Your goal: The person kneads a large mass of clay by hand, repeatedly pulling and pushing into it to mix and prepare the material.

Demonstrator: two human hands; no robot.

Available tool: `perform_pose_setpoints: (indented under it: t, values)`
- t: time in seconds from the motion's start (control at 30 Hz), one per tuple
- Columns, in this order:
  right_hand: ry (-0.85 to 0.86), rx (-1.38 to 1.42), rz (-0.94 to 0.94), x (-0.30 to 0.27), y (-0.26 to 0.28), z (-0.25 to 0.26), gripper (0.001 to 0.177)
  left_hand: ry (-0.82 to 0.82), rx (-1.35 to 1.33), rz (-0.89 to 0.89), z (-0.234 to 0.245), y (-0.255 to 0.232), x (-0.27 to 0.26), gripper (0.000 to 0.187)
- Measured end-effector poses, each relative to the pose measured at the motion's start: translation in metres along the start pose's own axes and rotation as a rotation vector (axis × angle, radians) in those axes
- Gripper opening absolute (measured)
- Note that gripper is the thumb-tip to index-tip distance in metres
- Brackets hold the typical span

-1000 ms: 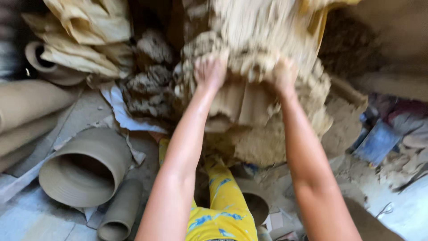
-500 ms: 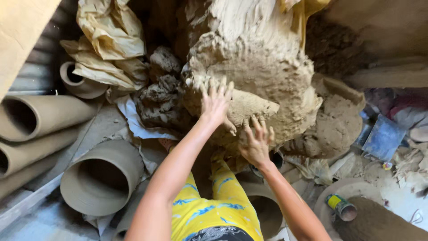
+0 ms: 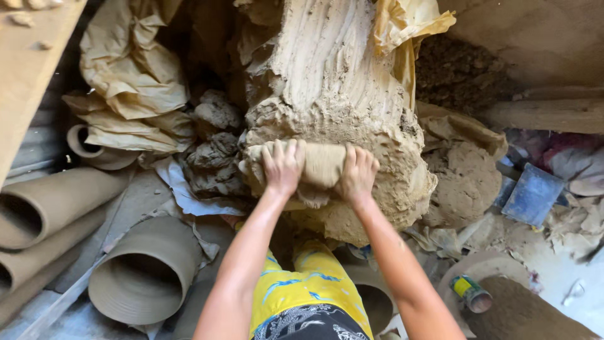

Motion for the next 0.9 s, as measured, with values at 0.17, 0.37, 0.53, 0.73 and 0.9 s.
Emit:
perform_pose_setpoints:
  t: [0.17, 0.37, 0.53, 0.73, 0.9]
  values:
    - [0.123, 0.053, -0.131, 0.069, -0.046, -0.04, 0.046, -0.072, -0.114, 0.108, -0.013, 0.016, 0.061, 0.039]
    - [0.223, 0.108, -0.274, 0.058, -0.013, 0.004, 0.029, -0.008, -0.159, 0.16, 0.018, 0.012, 0.058, 0.018]
    - [-0.266, 0.026, -0.057, -0.056, 0.072, 0.069, 0.069, -0.141, -0.152, 0.121, 0.019, 0.013, 0.067, 0.021]
    - [0.115, 0.107, 0.169, -0.099, 0.086, 0.04, 0.058, -0.238, -0.154, 0.112, 0.002, 0.014, 0.067, 0.021]
    - [0.411, 0.176, 0.213, -0.057, 0.056, 0.016, 0.039, -0.218, -0.186, 0.11, 0.02, 0.015, 0.069, 0.03]
Point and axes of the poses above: each hand's wrist, its own x-axis towards the middle knuckle, its own z-axis out of the back of the hand, y = z × x, the point moved 6 cm from there along x, towards the middle knuckle, and after that the axes turned 5 degrees about z, right-handed, at the moved point
